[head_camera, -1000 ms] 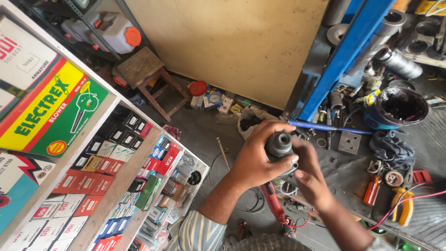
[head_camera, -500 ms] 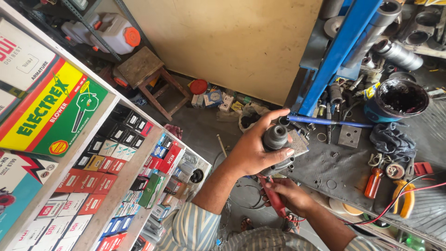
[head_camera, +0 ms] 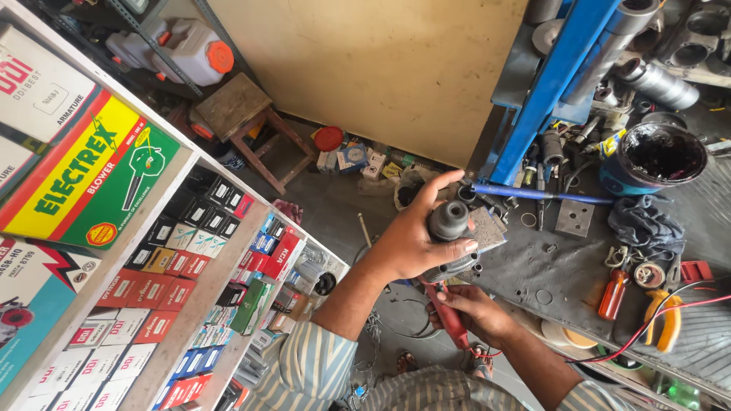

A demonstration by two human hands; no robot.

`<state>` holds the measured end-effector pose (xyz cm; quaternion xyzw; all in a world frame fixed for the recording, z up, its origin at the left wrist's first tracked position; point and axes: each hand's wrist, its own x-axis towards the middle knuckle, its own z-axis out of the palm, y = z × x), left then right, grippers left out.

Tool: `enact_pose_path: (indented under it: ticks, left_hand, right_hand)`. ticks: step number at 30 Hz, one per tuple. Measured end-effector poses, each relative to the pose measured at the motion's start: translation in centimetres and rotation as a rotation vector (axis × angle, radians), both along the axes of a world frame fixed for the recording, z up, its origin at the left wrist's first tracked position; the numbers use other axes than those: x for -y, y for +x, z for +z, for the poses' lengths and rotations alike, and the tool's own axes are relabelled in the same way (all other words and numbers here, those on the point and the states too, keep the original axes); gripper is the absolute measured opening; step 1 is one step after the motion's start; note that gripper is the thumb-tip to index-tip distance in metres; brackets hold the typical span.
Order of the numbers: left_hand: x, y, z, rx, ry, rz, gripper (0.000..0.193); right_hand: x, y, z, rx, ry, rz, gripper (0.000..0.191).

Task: The person cleans a small metal part with a rag, then uses a soldering iron to apply flux to a component held in a bench vise. They wipe the part again, use a screwdriver to adjust the component, and finally insert a cylindrical part into the assembly.

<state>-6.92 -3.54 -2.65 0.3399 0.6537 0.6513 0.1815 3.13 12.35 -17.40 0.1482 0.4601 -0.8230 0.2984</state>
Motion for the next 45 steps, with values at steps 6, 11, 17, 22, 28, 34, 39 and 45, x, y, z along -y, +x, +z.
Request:
enact_pose_path:
  ticks: [6, 11, 17, 22, 28, 34, 39, 45]
  left_hand:
    - [0.0, 0.2, -0.3, -0.008, 0.017, 0.008, 0.096]
    - [0.2, 0.1, -0.6, -0.032, 0.025, -0.001, 0.095]
    - [0.4, 0.2, -0.4, -0.024, 0.018, 0.004, 0.098]
    - [0.5, 0.2, -0.2, -0.034, 0.028, -0.008, 0.099]
    - [0.3, 0.3, -0.4, -0.029, 0.043, -0.015, 0.101]
    - [0.0, 0.5, -0.4, -0.017, 0.066, 0.003, 0.098]
    - [-0.1, 1.0, -0.5, -0.058, 0.076, 0.060, 0.093]
    - [0.1, 0.9, -0.7, -0.047, 0.089, 0.036, 0.091]
  right_hand:
    - [0.5, 0.1, 0.2, -0.063, 0.078, -0.012, 0.058]
    - [0.7, 0.0, 0.4, -0.013, 0.027, -0.009, 0.054]
    - [0.9, -0.1, 0.8, -0.030, 0.047, -0.007, 0.054]
    - [0.8, 0.2, 1.1, -0.008, 0.054, -0.011, 0.059]
    - [0.8, 0.5, 1.6, 0.000, 0.070, -0.024, 0.066]
    - [0.9, 1.3, 2.3, -0.026, 0.033, -0.025, 0.067]
    - [1.2, 2.3, 3.3, 0.002, 0.063, -0.073, 0.063]
    - [2.4, 2.7, 4.7, -0.048, 0.017, -0.093, 0.057]
